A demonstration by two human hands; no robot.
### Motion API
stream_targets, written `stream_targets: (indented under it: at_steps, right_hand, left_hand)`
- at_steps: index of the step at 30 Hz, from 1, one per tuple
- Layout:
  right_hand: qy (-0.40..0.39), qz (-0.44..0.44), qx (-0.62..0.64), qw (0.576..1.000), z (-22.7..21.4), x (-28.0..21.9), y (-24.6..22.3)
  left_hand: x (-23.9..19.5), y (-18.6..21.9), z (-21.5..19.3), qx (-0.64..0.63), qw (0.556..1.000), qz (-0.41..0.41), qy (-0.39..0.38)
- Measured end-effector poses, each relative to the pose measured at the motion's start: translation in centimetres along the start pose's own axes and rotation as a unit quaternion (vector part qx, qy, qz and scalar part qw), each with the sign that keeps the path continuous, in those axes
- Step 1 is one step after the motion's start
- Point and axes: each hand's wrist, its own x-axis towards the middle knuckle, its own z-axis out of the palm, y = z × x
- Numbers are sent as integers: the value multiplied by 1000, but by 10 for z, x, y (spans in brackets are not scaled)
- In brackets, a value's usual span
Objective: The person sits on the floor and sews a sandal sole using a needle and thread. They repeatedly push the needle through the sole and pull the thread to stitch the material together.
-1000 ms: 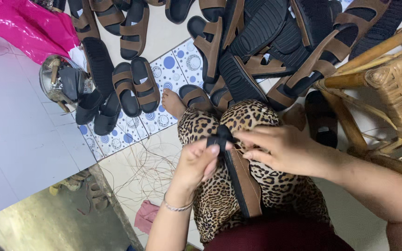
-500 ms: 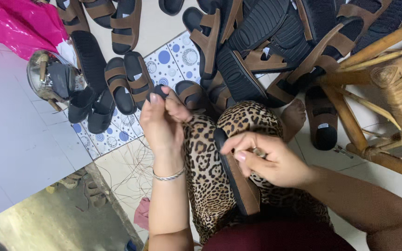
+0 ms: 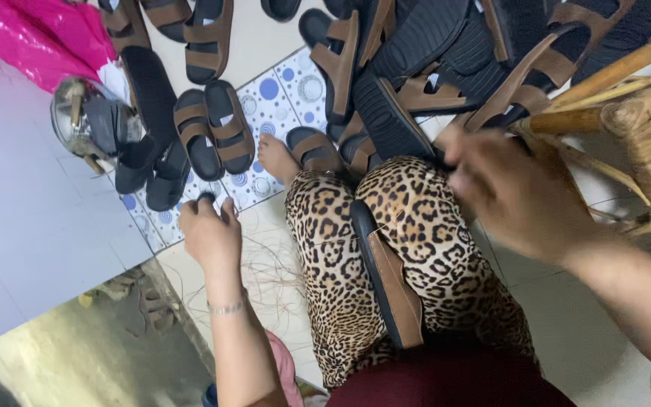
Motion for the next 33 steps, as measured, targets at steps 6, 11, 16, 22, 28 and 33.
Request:
stream_targets:
  at_steps: [6, 11, 16, 22, 28, 33]
  right_hand:
    - [-175, -108, -131, 970, 36, -27, 2]
    - [-200, -86, -205, 954, 38, -15, -10]
    - [-195, -124, -267, 936, 38, -11, -9]
    - [-249, -90, -386, 884, 33, -7, -47]
    - [-199, -160, -339, 906, 47, 3, -35]
    - [-204, -172, -212, 940, 62, 14, -37]
  left_hand:
    - [-94, 106, -97, -523, 792, 301, -94]
    - [-100, 111, -82, -343, 834, 339, -269]
    - [-97, 113, -74, -342, 833, 359, -245]
    - [-101, 122, -73, -381, 820, 393, -165]
    - [-104, 121, -58, -396, 830, 369, -134]
    - [-108, 119, -55, -452, 822, 326, -120]
